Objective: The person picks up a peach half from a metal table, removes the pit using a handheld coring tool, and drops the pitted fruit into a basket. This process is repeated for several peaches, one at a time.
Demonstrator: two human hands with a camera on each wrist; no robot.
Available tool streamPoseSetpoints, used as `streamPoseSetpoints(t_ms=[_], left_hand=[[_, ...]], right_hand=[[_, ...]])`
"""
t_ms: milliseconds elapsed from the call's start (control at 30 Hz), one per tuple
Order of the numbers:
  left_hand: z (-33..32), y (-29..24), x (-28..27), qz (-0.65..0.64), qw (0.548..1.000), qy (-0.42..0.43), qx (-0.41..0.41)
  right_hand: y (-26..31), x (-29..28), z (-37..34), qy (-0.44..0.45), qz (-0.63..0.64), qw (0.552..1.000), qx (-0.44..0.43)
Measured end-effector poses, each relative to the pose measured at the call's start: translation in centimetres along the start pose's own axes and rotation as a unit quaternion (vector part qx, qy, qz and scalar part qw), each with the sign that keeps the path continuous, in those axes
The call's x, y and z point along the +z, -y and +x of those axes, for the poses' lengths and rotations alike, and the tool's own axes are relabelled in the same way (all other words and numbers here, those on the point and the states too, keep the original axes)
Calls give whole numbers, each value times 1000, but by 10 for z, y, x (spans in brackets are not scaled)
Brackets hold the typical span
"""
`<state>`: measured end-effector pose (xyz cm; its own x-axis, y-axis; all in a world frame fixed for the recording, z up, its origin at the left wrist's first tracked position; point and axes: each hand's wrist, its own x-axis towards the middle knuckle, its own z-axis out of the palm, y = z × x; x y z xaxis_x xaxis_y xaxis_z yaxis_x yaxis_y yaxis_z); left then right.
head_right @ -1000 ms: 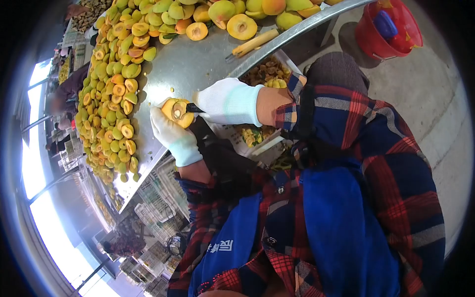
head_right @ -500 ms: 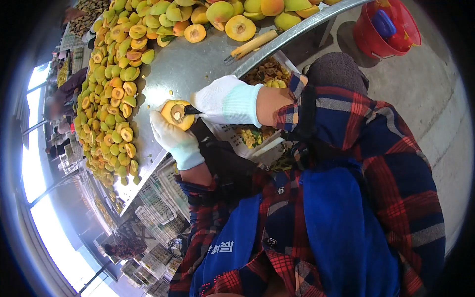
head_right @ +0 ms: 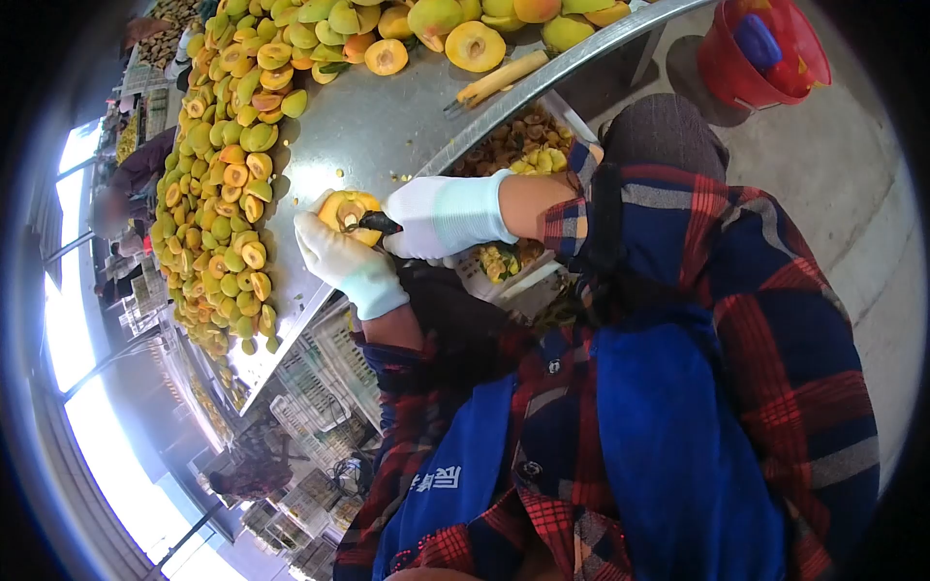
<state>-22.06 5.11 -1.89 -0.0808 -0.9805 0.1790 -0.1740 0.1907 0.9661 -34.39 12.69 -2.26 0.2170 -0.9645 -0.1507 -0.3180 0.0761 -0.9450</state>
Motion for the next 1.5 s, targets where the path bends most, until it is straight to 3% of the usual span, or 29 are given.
streamPoseSetpoints(t_ms=[33,100,167,233,367,433,500,567,633,667,700,733,767,800,833,867,900,967,1000,1033,1067,1100,1133,1200,1267,1367,1400,1433,1500], left_hand=[[-1,-3,1,-32,999,-8,-18],[0,-3,0,-12,1000,16,11],[2,-5,-4,8,998,38,40],[5,-10,-9,-50,989,135,-24],[8,-2,-10,-34,989,147,12],[3,-2,-6,-26,994,87,59],[-1,-4,-2,-60,994,84,37],[-1,-5,0,-97,992,80,15],[0,-5,3,-196,968,106,-110],[0,-4,4,-198,969,104,-110],[1,-1,4,-252,946,107,-176],[3,3,3,-304,915,112,-240],[14,17,-6,-304,916,113,-236],[29,39,-20,-321,886,195,-274],[38,50,-26,-334,847,275,-309],[35,37,-20,-291,894,138,-312],[35,34,-27,-289,896,137,-309],[38,29,-51,-142,987,-27,-71],[41,23,-70,-7,999,-33,-21],[46,17,-98,128,991,-37,31],[54,24,-132,331,941,-23,70],[64,31,-151,520,847,-13,110],[68,25,-146,519,847,-7,117],[74,12,-137,496,865,70,20],[77,-14,-84,440,879,155,98],[118,12,2,399,849,298,177],[109,-4,41,415,841,309,159],[123,13,69,399,825,322,237],[130,27,118,432,789,329,287]], right_hand=[[6,-6,-4,-1,1,1000,-1],[11,-14,-9,119,211,962,123],[9,-20,-12,140,234,956,110],[1,-22,-11,207,324,919,90],[5,-4,-10,140,244,955,96],[5,-3,-15,140,302,938,99],[2,-10,-17,226,456,856,87],[4,-11,-16,256,482,834,79],[10,-10,-16,189,334,921,65],[1,-4,-10,181,295,935,76],[-3,3,-9,183,295,935,76],[-5,8,-8,134,252,955,81],[-4,10,-9,83,207,971,84],[-3,11,-13,33,143,989,31],[-28,26,-1,-24,-36,999,-18],[-20,18,-10,0,-120,993,-12],[-12,10,-20,24,-202,979,-6],[-29,5,-25,70,-302,949,59],[-37,-1,-29,117,-392,903,131],[-41,-8,-36,105,-388,905,137],[-44,-15,-42,33,-391,911,130],[-46,-20,-47,-38,-392,911,123],[-44,-24,-52,-104,-382,916,68],[-32,-22,-54,-89,-352,927,91],[-29,-19,-56,-79,-318,941,84],[-25,-28,-58,2,-346,931,117],[-28,-29,-57,-3,-346,931,121],[-32,-29,-55,-30,-337,934,116],[-32,-30,-56,-58,-327,936,118]])
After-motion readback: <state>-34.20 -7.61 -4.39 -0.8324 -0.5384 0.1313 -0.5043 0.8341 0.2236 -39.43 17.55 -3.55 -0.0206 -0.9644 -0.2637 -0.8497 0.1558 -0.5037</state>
